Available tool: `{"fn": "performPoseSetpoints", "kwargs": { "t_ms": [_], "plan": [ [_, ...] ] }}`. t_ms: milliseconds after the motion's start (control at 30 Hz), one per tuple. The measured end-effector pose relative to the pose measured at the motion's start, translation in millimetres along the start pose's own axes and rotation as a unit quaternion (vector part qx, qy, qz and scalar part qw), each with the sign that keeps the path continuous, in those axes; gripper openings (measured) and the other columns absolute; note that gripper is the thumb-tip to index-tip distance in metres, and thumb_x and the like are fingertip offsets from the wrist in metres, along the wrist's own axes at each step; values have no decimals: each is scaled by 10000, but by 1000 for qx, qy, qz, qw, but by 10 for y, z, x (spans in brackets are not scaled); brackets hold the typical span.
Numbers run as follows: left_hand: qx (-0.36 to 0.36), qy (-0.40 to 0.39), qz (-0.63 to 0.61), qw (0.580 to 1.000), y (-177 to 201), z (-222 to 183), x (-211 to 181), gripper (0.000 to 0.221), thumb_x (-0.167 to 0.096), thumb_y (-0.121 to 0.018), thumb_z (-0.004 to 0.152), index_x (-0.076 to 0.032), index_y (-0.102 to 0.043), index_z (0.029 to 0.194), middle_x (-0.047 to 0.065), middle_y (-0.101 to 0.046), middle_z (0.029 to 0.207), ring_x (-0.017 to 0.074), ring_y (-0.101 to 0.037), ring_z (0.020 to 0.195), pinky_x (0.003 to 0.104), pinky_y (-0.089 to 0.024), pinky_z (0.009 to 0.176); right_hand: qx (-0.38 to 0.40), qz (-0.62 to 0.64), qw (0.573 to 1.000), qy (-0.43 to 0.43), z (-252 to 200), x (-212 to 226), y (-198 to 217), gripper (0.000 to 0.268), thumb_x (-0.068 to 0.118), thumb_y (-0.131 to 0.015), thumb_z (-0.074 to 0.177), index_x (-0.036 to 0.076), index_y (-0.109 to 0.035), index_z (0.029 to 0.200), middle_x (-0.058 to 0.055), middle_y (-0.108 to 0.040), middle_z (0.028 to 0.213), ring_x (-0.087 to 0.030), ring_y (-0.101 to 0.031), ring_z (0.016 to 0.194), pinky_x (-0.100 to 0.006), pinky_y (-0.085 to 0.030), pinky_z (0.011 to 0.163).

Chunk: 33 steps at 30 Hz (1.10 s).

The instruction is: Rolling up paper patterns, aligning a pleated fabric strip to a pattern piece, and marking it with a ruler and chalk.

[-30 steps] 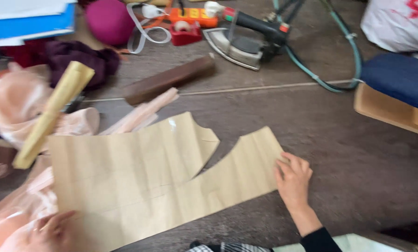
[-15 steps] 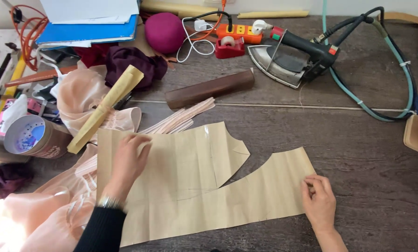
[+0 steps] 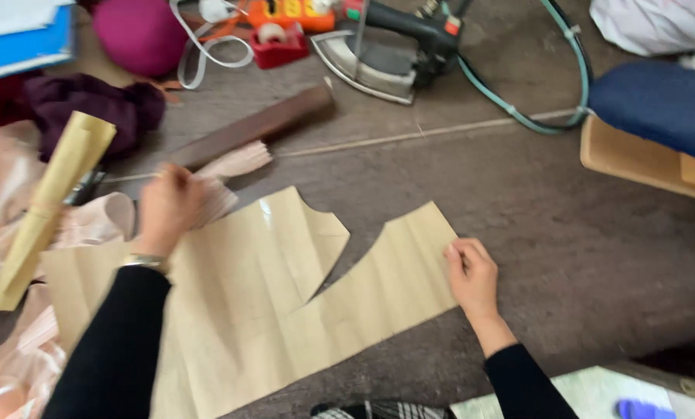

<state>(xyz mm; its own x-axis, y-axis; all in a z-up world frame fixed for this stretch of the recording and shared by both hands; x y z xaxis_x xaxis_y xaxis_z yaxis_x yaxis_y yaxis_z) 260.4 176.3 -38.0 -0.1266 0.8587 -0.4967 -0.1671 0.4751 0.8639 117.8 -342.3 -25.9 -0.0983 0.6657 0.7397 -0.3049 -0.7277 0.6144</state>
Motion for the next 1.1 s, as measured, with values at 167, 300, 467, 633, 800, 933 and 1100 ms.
{"fn": "performPoseSetpoints", "kwargs": {
  "t_ms": [167, 300, 467, 633, 800, 933, 1100],
  "plan": [
    [-70, -115, -18, 991, 909, -40, -10, 182, -186, -650, 1094, -69, -591, 1221, 175, -665, 979, 430, -650, 904, 515, -487, 760, 30, 59, 996, -54, -12, -68, -1, 191, 105, -555, 987, 43, -659, 839, -66, -636, 873, -217, -688, 687, -292, -558, 563],
    [-90, -174, -31, 980, 1573, -89, 318, 147, -191, -643, 1169, -101, -567, 1256, 116, -633, 1004, 362, -626, 908, 450, -469, 790, 54, 100, 989, -95, 22, 24, 24, 223, 102, -528, 997, -8, -626, 830, -87, -627, 884, -159, -627, 484, -262, -531, 423],
    [-121, -239, 56, 962, 1047, -660, -485, 76, -195, -625, 1071, -159, -595, 1131, 63, -588, 876, 265, -593, 772, 358, -465, 693, 74, 127, 983, -109, 37, 25, 60, 209, 75, -527, 985, -28, -625, 832, -95, -619, 874, -145, -603, 453, -240, -508, 382],
    [-159, -291, 155, 931, 105, -1510, -1707, 40, -199, -607, 973, -218, -622, 1004, 11, -542, 748, 169, -559, 636, 266, -459, 597, 112, 172, 969, -136, 66, 52, 78, 252, 94, -500, 990, -61, -642, 850, -132, -612, 875, -158, -603, 452, -248, -533, 367],
    [34, -202, -28, 978, -740, -2128, -2745, 118, -254, -677, 834, -181, -663, 925, 29, -613, 890, 237, -651, 804, 349, -550, 621, 209, 235, 931, -183, 140, -123, 70, 445, 255, -365, 1047, -92, -629, 958, -187, -582, 938, -270, -687, 579, -347, -629, 537],
    [47, -151, -51, 986, -804, -2379, -2817, 188, -311, -647, 894, -168, -701, 1002, 51, -620, 1005, 232, -641, 920, 333, -538, 746, 261, 248, 910, -208, 232, -132, 123, 477, 302, -302, 1053, -102, -552, 1095, -236, -574, 981, -347, -706, 661, -408, -634, 627],
    [20, -23, -14, 999, -589, -2432, -2741, 134, -187, -624, 913, -117, -726, 966, 59, -618, 947, 228, -622, 900, 316, -509, 773, 325, 228, 886, -240, 296, -86, 173, 376, 267, -383, 1020, -22, -378, 1260, -255, -543, 1078, -381, -712, 707, -416, -645, 653]
  ]
}}
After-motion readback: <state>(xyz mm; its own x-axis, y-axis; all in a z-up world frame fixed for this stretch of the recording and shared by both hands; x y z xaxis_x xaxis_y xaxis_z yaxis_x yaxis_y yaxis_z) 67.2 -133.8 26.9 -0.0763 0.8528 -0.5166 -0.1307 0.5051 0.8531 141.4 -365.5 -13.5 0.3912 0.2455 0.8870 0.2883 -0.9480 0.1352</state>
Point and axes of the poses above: each hand's wrist, its own z-axis towards the middle knuckle, its own y-axis out of the back of the hand, x = y × z, the point moved 4 cm from there along z, towards the middle knuckle
